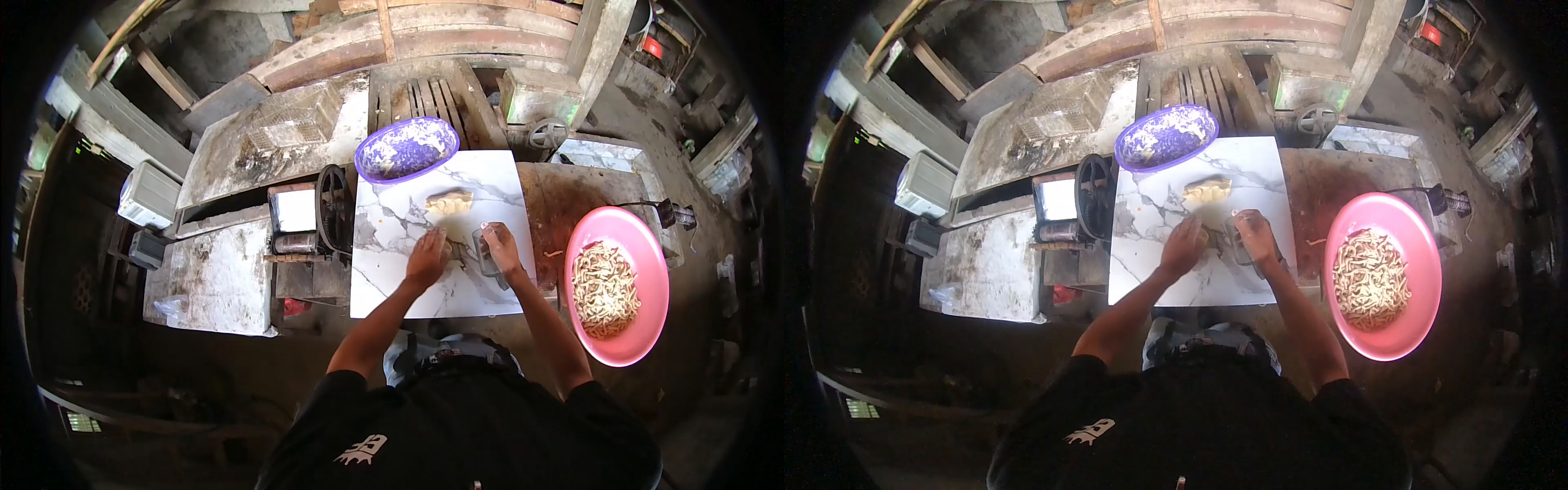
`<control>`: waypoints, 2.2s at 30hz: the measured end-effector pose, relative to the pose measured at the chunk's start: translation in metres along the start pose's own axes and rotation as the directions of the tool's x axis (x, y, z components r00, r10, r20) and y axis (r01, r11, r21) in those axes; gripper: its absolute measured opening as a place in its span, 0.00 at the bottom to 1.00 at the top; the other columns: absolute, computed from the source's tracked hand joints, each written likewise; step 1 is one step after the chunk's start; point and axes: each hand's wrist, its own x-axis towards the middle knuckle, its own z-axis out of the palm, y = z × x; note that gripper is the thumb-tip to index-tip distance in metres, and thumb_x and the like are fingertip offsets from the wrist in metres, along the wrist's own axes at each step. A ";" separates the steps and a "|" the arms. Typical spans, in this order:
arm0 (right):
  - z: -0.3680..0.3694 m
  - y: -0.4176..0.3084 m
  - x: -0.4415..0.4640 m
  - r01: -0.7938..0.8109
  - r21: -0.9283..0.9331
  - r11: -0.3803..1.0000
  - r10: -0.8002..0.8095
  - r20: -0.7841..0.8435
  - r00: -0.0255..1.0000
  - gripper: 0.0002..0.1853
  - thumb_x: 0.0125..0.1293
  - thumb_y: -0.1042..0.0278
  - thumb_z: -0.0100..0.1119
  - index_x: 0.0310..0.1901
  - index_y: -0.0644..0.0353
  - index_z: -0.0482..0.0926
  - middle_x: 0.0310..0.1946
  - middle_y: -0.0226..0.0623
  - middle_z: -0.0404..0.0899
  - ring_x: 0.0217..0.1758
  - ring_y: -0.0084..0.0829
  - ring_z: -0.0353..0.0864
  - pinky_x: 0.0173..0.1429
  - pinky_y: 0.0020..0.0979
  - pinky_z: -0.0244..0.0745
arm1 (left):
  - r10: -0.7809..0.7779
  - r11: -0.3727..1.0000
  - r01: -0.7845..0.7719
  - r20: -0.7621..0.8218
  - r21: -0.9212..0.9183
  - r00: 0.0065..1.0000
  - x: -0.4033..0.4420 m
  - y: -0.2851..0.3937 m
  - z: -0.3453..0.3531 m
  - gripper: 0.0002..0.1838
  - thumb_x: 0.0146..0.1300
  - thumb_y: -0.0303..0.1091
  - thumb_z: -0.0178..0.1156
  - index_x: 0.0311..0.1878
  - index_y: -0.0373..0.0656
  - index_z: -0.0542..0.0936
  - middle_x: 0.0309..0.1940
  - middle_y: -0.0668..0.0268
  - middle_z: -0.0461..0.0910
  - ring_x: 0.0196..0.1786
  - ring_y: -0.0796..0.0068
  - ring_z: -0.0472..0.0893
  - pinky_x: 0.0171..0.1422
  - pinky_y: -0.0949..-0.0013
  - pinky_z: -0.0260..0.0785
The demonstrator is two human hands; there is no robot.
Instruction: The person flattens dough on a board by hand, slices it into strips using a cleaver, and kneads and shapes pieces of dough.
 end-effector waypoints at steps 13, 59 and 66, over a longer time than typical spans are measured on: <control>0.030 0.003 0.036 0.163 -0.467 0.869 -0.139 0.086 0.987 0.24 0.72 0.47 0.46 0.45 0.64 0.76 0.33 0.49 0.82 0.35 0.42 0.82 0.43 0.40 0.76 | -0.167 0.984 0.164 0.045 0.067 0.985 -0.030 0.005 -0.006 0.42 0.66 0.53 0.55 0.72 0.32 0.56 0.73 0.46 0.56 0.76 0.49 0.54 0.79 0.51 0.45; 0.134 0.024 0.013 0.543 -0.819 0.185 -0.445 0.422 0.790 0.18 0.68 0.60 0.45 0.30 0.64 0.80 0.31 0.51 0.80 0.34 0.55 0.80 0.40 0.52 0.75 | -0.480 0.859 0.468 0.010 0.206 0.877 -0.105 0.008 -0.045 0.70 0.42 0.79 0.60 0.75 0.32 0.50 0.77 0.48 0.44 0.80 0.50 0.41 0.79 0.42 0.29; 0.146 0.013 0.027 0.452 -0.861 0.234 -0.203 0.411 0.889 0.15 0.68 0.61 0.45 0.37 0.64 0.78 0.43 0.50 0.78 0.48 0.49 0.78 0.51 0.49 0.73 | -0.572 0.805 0.553 0.035 0.213 0.819 -0.092 0.018 -0.045 0.66 0.47 0.76 0.60 0.73 0.28 0.51 0.76 0.45 0.45 0.80 0.49 0.43 0.78 0.40 0.34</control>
